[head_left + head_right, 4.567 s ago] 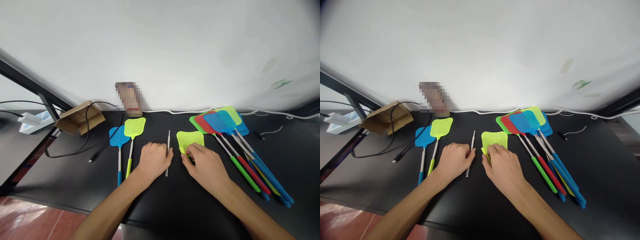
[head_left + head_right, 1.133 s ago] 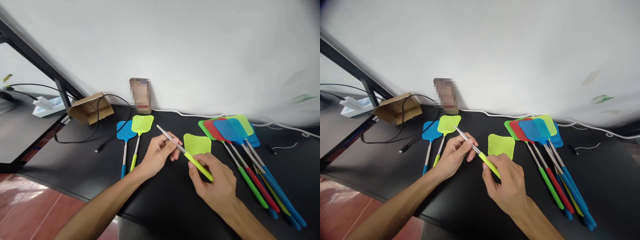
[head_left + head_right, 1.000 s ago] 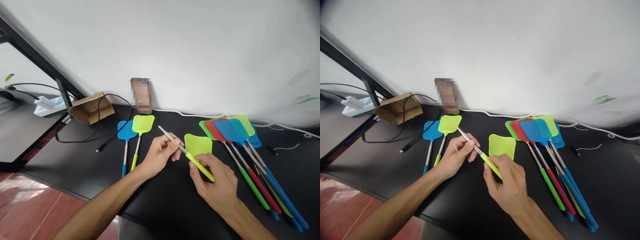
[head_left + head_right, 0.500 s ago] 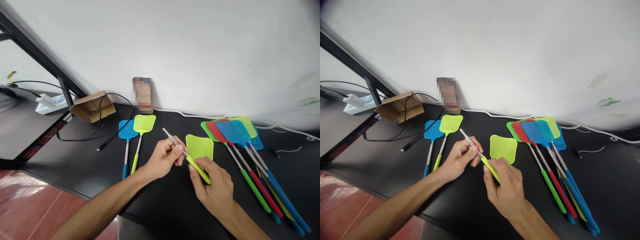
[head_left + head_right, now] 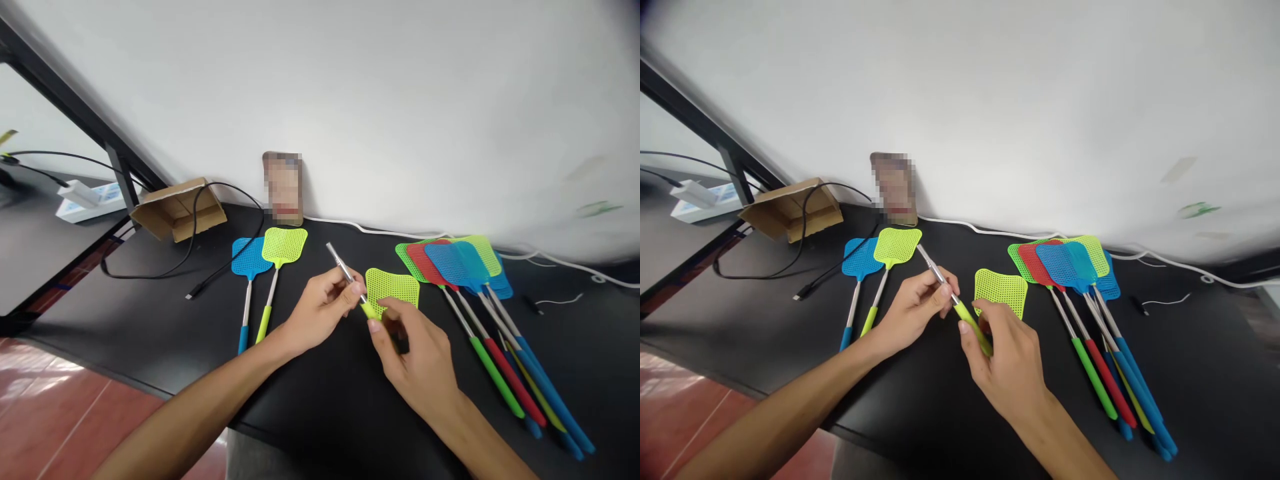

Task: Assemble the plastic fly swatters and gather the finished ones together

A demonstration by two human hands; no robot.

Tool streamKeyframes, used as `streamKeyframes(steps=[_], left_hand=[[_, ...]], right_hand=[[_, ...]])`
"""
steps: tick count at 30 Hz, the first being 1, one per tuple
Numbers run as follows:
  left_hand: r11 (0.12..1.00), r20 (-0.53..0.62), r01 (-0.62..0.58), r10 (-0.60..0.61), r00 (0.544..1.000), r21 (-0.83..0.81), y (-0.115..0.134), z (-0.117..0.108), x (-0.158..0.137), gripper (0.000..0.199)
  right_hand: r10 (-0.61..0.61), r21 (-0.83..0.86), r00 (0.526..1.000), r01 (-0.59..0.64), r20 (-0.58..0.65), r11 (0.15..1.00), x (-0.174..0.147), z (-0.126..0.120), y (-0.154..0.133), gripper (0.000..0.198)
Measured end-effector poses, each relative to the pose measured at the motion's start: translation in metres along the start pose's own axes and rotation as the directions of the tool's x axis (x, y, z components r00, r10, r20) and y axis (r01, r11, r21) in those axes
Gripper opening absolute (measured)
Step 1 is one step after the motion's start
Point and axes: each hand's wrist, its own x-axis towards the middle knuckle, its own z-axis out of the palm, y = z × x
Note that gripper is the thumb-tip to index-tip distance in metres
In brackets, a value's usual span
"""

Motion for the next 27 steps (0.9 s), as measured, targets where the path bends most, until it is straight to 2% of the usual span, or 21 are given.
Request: streamKeyframes(steps=[2, 4, 8, 11, 15, 18, 20, 21, 22, 24, 26, 27], left_hand=[[0.999, -0.068, -0.012, 0.015, 0.998, 0.051, 0.0, -0.003, 0.002, 0.038], [1.0, -0.118, 0.0, 0.002, 0.993, 0.018, 0.0, -0.006, 0.004, 0.043], [0.991, -0.114, 0.04, -0.055, 0.992, -0.13, 0.0, -0.006, 0.005, 0.045], [0.98, -0.073, 0.079, -0.093, 0.993, -0.181, 0.0, -0.003, 0.005, 0.042], [0.986, -0.021, 0.1, -0.104, 0.994, -0.134, 0.001, -0.001, 0.004, 0.041], [0.994, 0.019, 0.099, -0.098, 0.995, -0.041, 0.003, -0.002, 0.002, 0.041], [0.993, 0.092, 0.111, -0.115, 0.989, 0.048, 0.006, -0.004, 0.001, 0.04], [0.989, 0.137, 0.117, -0.13, 0.982, 0.094, 0.008, -0.004, 0.0, 0.039], [0.983, 0.184, 0.123, -0.146, 0.972, 0.134, 0.009, -0.005, 0.0, 0.039], [0.973, 0.268, 0.133, -0.182, 0.946, 0.188, 0.011, -0.004, -0.002, 0.039], [0.966, 0.327, 0.142, -0.208, 0.922, 0.214, 0.012, -0.003, -0.003, 0.039], [0.964, 0.345, 0.143, -0.216, 0.913, 0.223, 0.012, -0.002, -0.003, 0.04]], right_hand=[[0.073, -0.054, 0.997, -0.073, 0.002, 0.996, 0.003, -0.002, 0.007, 0.022], [0.126, -0.185, 0.992, -0.123, 0.003, 0.975, 0.007, -0.004, 0.015, 0.027], [0.116, -0.488, 0.991, -0.073, 0.059, 0.87, 0.009, -0.002, 0.031, 0.053], [0.09, -0.545, 0.993, -0.034, 0.076, 0.838, 0.006, 0.003, 0.038, 0.067], [0.076, -0.507, 0.992, -0.017, 0.097, 0.862, 0.003, 0.007, 0.041, 0.071], [0.111, -0.386, 0.991, -0.073, 0.076, 0.919, 0.007, 0.004, 0.039, 0.064], [0.183, -0.163, 0.981, -0.17, 0.067, 0.972, 0.012, -0.001, 0.035, 0.053], [0.229, -0.002, 0.968, -0.23, 0.103, 0.973, 0.014, -0.004, 0.033, 0.047], [0.265, 0.168, 0.95, -0.292, 0.163, 0.942, 0.015, -0.007, 0.031, 0.042], [0.298, 0.445, 0.911, -0.402, 0.286, 0.801, 0.016, -0.01, 0.028, 0.036], [0.322, 0.582, 0.888, -0.459, 0.329, 0.671, 0.013, -0.009, 0.027, 0.03], [0.342, 0.617, 0.883, -0.469, 0.321, 0.632, 0.01, -0.007, 0.026, 0.027]])
